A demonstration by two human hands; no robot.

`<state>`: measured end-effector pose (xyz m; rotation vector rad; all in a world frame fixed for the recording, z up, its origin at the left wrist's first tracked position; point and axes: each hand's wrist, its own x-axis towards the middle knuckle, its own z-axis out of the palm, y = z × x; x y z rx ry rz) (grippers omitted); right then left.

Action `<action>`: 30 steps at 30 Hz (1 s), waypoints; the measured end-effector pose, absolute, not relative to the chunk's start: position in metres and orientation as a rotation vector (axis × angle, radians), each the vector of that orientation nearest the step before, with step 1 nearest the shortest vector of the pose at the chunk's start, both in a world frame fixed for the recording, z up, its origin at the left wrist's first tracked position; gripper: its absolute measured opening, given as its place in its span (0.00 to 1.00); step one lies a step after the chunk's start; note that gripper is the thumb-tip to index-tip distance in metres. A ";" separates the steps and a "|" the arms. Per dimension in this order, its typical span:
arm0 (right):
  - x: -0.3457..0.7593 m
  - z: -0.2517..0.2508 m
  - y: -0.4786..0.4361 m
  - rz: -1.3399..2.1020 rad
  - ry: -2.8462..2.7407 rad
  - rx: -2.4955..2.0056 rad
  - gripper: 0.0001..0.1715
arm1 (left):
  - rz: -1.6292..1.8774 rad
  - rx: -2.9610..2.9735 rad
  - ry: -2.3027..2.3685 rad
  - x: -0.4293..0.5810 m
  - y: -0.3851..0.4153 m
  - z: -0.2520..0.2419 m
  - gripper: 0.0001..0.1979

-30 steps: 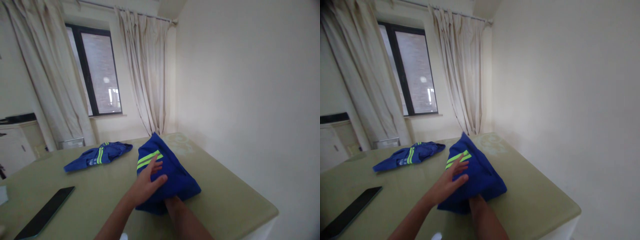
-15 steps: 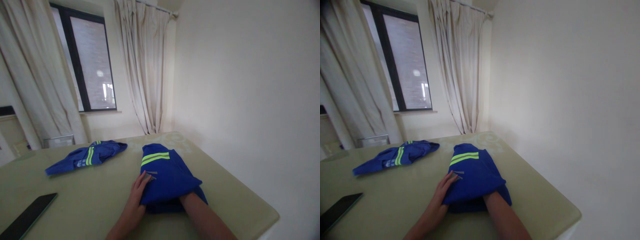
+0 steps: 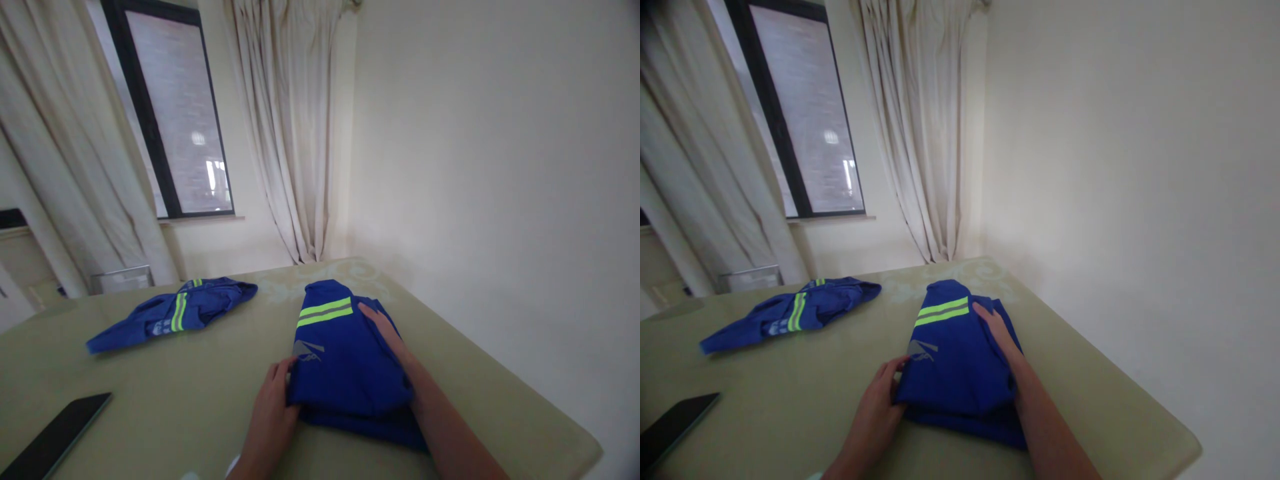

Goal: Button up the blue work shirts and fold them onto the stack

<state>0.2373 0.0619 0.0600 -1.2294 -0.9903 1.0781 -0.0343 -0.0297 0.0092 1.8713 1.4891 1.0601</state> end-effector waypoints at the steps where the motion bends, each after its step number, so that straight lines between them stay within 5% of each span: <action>1: 0.237 0.056 0.064 1.113 -0.995 -1.224 0.21 | 1.067 1.878 1.476 -0.034 -0.031 0.012 0.33; 7: 0.235 0.056 0.051 1.308 -0.933 -1.027 0.41 | 1.223 1.944 1.566 -0.054 -0.030 0.029 0.38; 17: 0.232 0.048 0.057 1.450 -0.758 -1.176 0.17 | 1.148 1.859 1.637 -0.068 -0.014 0.017 0.34; 24: 0.247 0.046 0.061 1.452 -0.755 -1.190 0.16 | 1.190 2.027 1.763 -0.094 -0.009 0.024 0.38; 30: 0.238 0.039 0.059 1.368 -1.056 -1.162 0.25 | 0.824 2.784 1.652 -0.073 -0.029 0.028 0.47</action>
